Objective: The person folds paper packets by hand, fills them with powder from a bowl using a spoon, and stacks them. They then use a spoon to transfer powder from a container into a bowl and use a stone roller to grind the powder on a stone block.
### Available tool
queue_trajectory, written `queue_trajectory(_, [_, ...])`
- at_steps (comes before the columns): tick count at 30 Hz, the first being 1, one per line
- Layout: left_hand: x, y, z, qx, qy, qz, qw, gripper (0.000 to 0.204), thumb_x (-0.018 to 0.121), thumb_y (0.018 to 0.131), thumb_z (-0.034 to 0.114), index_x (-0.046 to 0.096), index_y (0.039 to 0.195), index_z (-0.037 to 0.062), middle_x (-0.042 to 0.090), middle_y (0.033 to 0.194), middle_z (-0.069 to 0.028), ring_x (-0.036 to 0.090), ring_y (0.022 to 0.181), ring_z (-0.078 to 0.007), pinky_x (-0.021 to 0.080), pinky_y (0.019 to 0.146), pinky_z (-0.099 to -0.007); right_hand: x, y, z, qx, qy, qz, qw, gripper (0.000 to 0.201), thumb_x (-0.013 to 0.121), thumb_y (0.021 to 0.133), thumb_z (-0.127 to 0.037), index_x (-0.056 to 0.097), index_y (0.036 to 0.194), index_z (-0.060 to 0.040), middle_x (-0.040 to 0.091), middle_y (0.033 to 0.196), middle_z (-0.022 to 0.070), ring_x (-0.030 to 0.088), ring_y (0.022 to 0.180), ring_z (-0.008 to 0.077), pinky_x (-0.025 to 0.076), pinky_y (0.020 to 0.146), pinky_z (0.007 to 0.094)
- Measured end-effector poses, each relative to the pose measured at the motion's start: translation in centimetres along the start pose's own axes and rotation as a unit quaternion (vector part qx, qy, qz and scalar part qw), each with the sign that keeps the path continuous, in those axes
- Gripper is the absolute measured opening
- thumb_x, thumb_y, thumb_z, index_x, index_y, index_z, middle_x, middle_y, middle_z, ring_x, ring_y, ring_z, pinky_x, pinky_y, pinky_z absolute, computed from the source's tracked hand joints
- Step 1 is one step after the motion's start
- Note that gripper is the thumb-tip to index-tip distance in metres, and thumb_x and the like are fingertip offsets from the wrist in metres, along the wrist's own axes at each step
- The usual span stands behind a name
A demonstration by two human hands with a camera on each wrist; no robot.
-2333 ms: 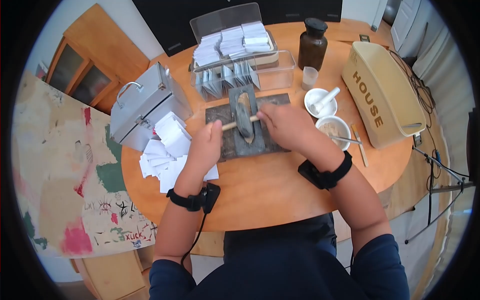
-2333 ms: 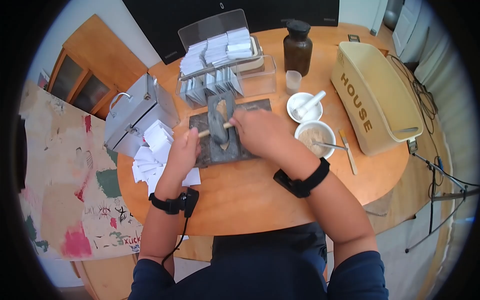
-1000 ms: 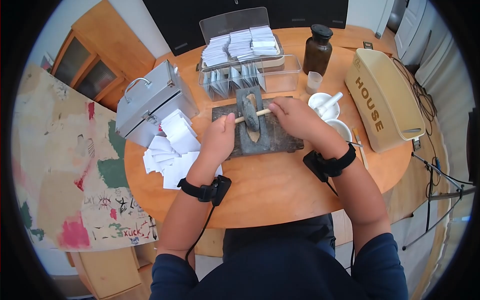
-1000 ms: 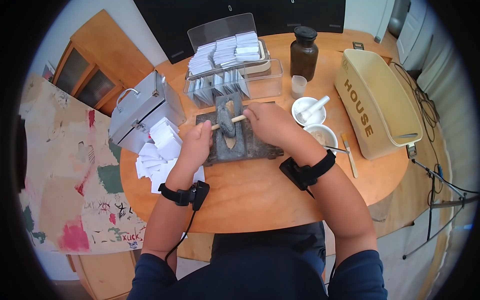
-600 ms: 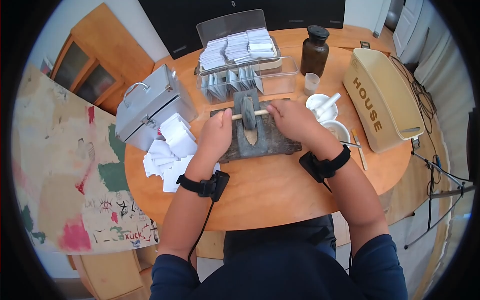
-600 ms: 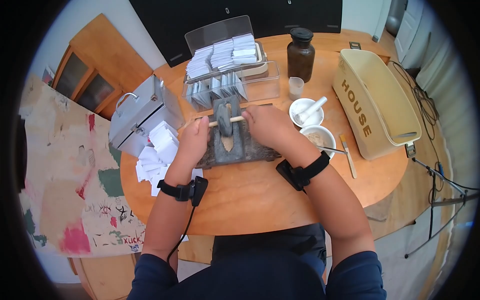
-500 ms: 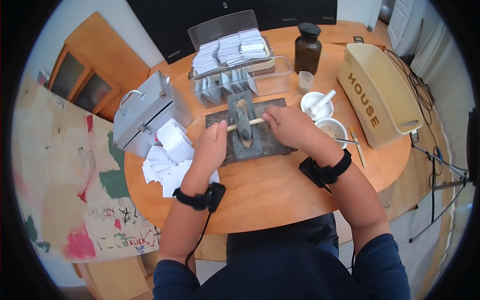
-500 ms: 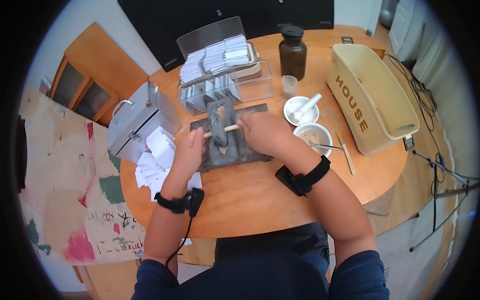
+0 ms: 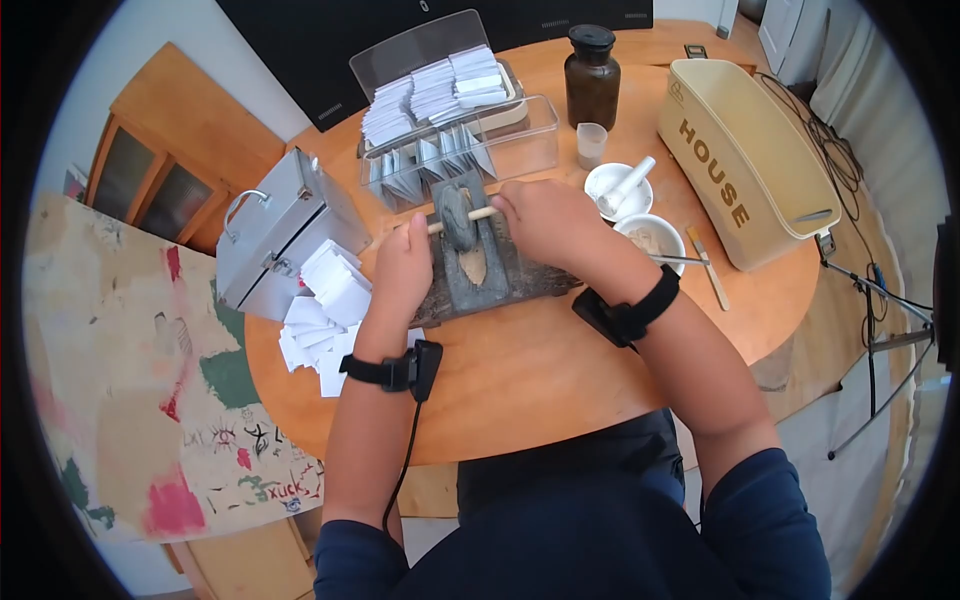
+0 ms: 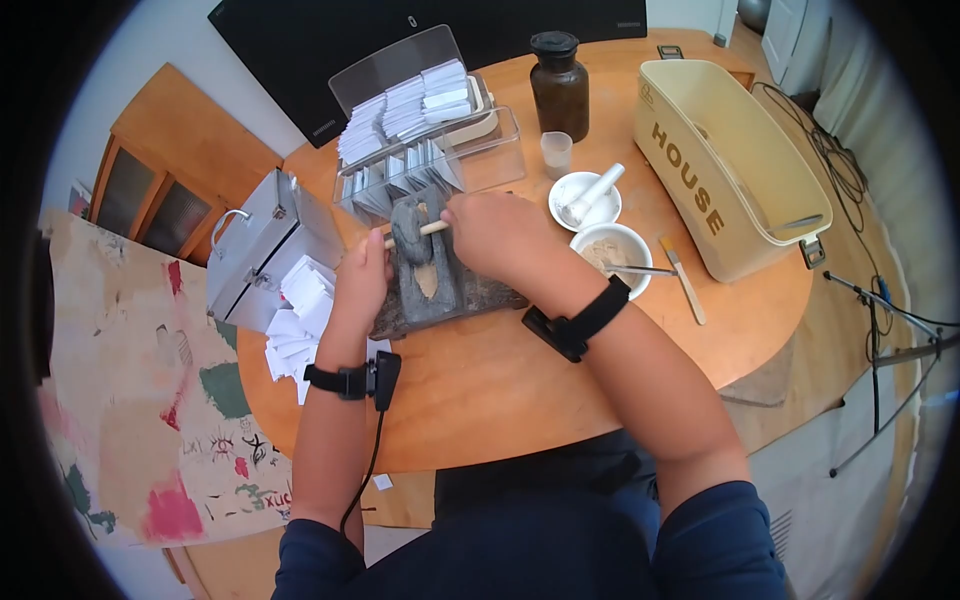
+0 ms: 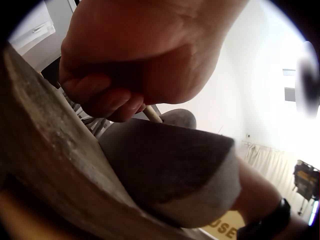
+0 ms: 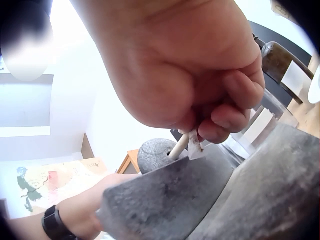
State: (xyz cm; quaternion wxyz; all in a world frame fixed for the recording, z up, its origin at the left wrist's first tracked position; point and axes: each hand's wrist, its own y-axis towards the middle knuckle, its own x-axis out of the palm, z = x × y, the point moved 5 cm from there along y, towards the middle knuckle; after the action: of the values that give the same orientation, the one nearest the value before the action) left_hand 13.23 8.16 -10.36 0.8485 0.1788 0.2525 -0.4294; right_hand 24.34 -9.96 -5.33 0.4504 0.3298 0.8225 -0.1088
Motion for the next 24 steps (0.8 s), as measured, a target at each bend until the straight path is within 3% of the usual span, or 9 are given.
queue_trajectory(2, [-0.2,0.7,0.1,0.003,0.049,0.015,0.999,0.05,0.037,0.104,0.039,0.051,0.076,-0.0004,0.051,0.061,-0.0123,0.054,0.059,-0.0279,0.043,0.061,-0.0413,-0.1,0.5,-0.2,-0.002,-0.012,0.016,1.0,0.031,0.047,0.099,-0.03,0.064,0.091,-0.0056,0.067,0.083,0.0194,0.064,0.081,0.0413,0.051,0.07,0.051])
queue_trajectory(7, [-0.3,-2.3,0.4,-0.008,0.049,-0.039,0.998,0.05,0.038,0.104,0.038,0.05,0.077,-0.0023,0.051,0.064,-0.0166,0.054,0.063,-0.0316,0.043,0.064,-0.0434,-0.4,-1.3,-0.2,-0.03,-0.036,0.002,0.999,0.032,0.047,0.099,-0.031,0.066,0.092,-0.0059,0.067,0.082,0.0192,0.064,0.08,0.0409,0.051,0.069,0.05])
queue_trajectory(9, [-0.4,-2.0,0.2,0.032,0.074,-0.009,0.997,0.05,0.038,0.103,0.038,0.05,0.079,-0.0027,0.053,0.067,-0.0195,0.054,0.065,-0.0351,0.043,0.065,-0.0438,0.5,-1.6,-0.2,-0.033,-0.033,-0.014,0.999,0.032,0.047,0.099,-0.031,0.066,0.092,-0.0061,0.067,0.081,0.0192,0.064,0.079,0.0408,0.051,0.069,0.0498])
queue_trajectory(10, [-0.3,-1.4,0.5,0.005,0.061,0.006,0.998,0.049,0.038,0.103,0.038,0.051,0.079,-0.0027,0.054,0.07,-0.0223,0.053,0.068,-0.0397,0.043,0.067,-0.0448,0.5,-0.7,0.0,-0.013,-0.028,-0.01,0.999,0.032,0.047,0.099,-0.031,0.066,0.092,-0.0062,0.067,0.081,0.0191,0.064,0.079,0.0408,0.051,0.068,0.0499])
queue_trajectory(13, [-0.2,-0.1,0.0,-0.019,0.031,-0.01,0.999,0.048,0.038,0.103,0.037,0.052,0.08,-0.0023,0.054,0.071,-0.0231,0.054,0.069,-0.0395,0.043,0.067,-0.0448,-0.3,0.0,-0.5,-0.006,-0.024,0.012,1.0,0.033,0.046,0.099,-0.031,0.066,0.091,-0.006,0.067,0.08,0.0191,0.064,0.078,0.0408,0.051,0.068,0.0505])
queue_trajectory(17, [-0.1,-2.2,-0.2,0.017,0.055,-0.011,0.998,0.048,0.038,0.104,0.037,0.051,0.08,-0.0019,0.054,0.07,-0.0204,0.055,0.068,-0.0358,0.043,0.066,-0.0437,-0.4,-1.7,-0.6,-0.002,-0.018,-0.008,1.0,0.033,0.047,0.099,-0.027,0.067,0.09,-0.0031,0.069,0.086,0.0212,0.066,0.084,0.0399,0.051,0.073,0.0501])
queue_trajectory(21, [-0.1,-2.4,-0.1,-0.027,0.047,0.0,0.999,0.048,0.038,0.104,0.038,0.05,0.079,-0.0006,0.051,0.066,-0.0177,0.054,0.064,-0.0327,0.042,0.064,-0.043,0.4,-0.7,-0.2,-0.012,-0.003,0.008,1.0,0.033,0.046,0.1,-0.03,0.063,0.088,-0.004,0.066,0.08,0.0205,0.063,0.078,0.0423,0.05,0.068,0.0516])
queue_trajectory(23, [-0.1,-1.0,-0.3,0.0,0.05,0.028,0.998,0.048,0.038,0.104,0.038,0.05,0.078,0.0003,0.05,0.063,-0.015,0.051,0.06,-0.0304,0.042,0.062,-0.0423,0.7,-0.3,0.1,-0.013,-0.009,0.015,1.0,0.033,0.046,0.1,-0.03,0.063,0.088,-0.0037,0.066,0.081,0.0208,0.063,0.079,0.0424,0.049,0.069,0.0516])
queue_trajectory(24, [0.0,-1.1,0.0,-0.002,0.019,0.02,1.0,0.047,0.038,0.104,0.038,0.05,0.077,0.0014,0.049,0.061,-0.01,0.05,0.058,-0.0239,0.041,0.06,-0.0393,0.7,-0.1,0.2,-0.012,-0.014,0.021,1.0,0.033,0.046,0.1,-0.03,0.063,0.088,-0.0034,0.066,0.081,0.0212,0.063,0.08,0.0426,0.049,0.07,0.0517])
